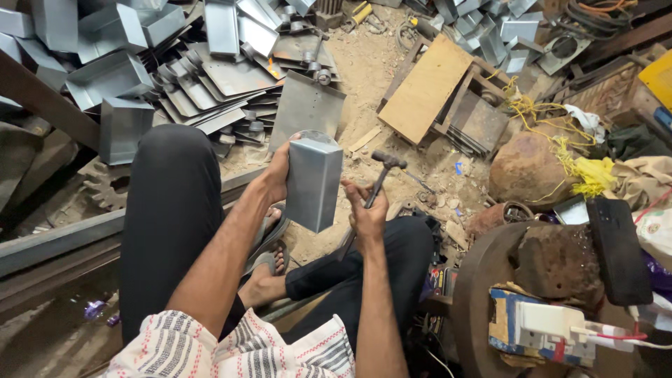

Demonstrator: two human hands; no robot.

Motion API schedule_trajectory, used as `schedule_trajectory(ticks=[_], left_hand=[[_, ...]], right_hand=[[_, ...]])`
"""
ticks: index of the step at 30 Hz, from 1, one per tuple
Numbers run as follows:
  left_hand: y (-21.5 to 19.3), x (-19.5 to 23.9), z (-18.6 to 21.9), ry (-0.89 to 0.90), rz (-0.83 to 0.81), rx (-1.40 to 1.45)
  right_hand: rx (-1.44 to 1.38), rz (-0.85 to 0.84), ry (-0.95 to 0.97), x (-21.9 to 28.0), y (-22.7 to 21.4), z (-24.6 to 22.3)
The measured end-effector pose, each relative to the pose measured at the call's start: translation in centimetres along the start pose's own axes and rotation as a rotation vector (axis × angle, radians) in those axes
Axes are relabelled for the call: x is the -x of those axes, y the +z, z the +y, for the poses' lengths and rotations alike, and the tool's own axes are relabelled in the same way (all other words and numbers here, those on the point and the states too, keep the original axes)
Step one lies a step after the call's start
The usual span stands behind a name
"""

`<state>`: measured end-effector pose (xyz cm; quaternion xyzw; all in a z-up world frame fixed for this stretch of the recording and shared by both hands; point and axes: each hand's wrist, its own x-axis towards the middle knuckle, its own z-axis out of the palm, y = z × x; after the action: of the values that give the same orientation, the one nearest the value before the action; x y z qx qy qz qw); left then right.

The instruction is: The person uses a hammer to attach circular metal plates onto rectangular metal boxes. The person picks up metal boxes and plates from a large pile on the floor, positions the plate over holes on the box, and hammers metal pins or fasteners into place.

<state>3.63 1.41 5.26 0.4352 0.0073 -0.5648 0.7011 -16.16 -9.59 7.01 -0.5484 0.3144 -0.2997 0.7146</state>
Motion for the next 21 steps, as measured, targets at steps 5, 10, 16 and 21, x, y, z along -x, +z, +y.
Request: schedule_trajectory(ticks=[5,10,16,21], left_hand=[[-0.6,-1.0,-1.7,-0.084,-0.034,-0.022],[-0.3,-1.3,-4.1,-0.119,0.003,0.003],[1.5,0.3,-4.6,0.044,0.001,-0.303],[2.6,0.2,-3.7,0.237,0.22,-0.616]], right_hand=[[-0.221,-0.291,0.08,0.3,-0.2,-0.4],[-0.198,-0.185,0.134,0.0,0.6,0.7],[-0.199,-0.093,0.145,-0.7,0.5,2.1],[-0.177,-0.015,0.157,-1.3,-0.1,3.0]])
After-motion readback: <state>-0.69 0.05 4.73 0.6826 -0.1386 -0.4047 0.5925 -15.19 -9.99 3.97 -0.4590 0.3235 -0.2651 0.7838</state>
